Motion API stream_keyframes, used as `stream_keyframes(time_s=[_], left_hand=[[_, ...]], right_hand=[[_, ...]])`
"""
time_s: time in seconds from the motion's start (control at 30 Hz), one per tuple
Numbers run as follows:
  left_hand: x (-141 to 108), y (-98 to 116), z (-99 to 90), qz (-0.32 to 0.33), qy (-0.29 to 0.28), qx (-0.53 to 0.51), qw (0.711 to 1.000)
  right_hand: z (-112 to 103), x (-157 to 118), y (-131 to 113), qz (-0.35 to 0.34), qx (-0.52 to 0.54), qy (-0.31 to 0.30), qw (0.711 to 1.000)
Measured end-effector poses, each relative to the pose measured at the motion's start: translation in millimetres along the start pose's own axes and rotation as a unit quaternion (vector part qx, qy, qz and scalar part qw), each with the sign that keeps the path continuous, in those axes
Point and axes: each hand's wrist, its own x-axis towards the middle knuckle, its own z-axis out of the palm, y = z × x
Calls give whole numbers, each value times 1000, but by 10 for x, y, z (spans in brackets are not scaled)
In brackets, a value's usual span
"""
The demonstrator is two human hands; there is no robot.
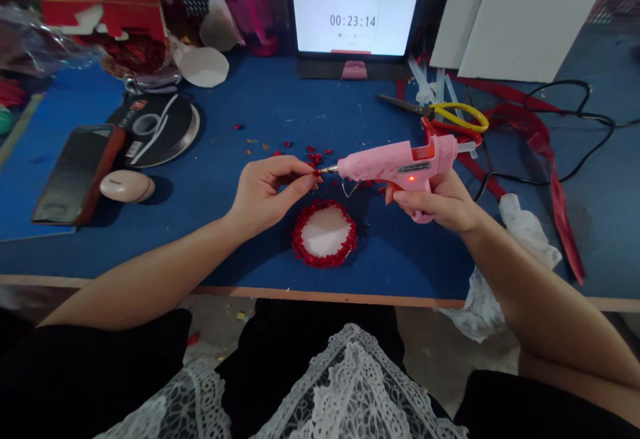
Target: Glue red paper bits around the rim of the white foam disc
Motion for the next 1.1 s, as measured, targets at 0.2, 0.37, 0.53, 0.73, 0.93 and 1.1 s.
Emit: stream_keyframes(time_s=[0.2,0.37,0.53,0.73,0.93,1.1], left_hand=[[-3,-6,4,3,-4,-2,1000],[-5,-9,2,8,-6,-12,1000],[-5,-1,1,0,-6,-9,1000],[-6,-4,3,1,-8,-10,1000],[-7,-12,8,10,-6,-15,1000],[-11,-7,1,7,-10,-13,1000]], right_hand=[[7,0,8,-1,-11,3,1000],[4,-8,21,-8,-4,12,1000],[-2,-4,3,2,-10,6,1000],[8,2,-12,-10,-10,0,1000],[21,-6,-20,6,-6,8,1000],[22,5,-53,11,8,1,1000]])
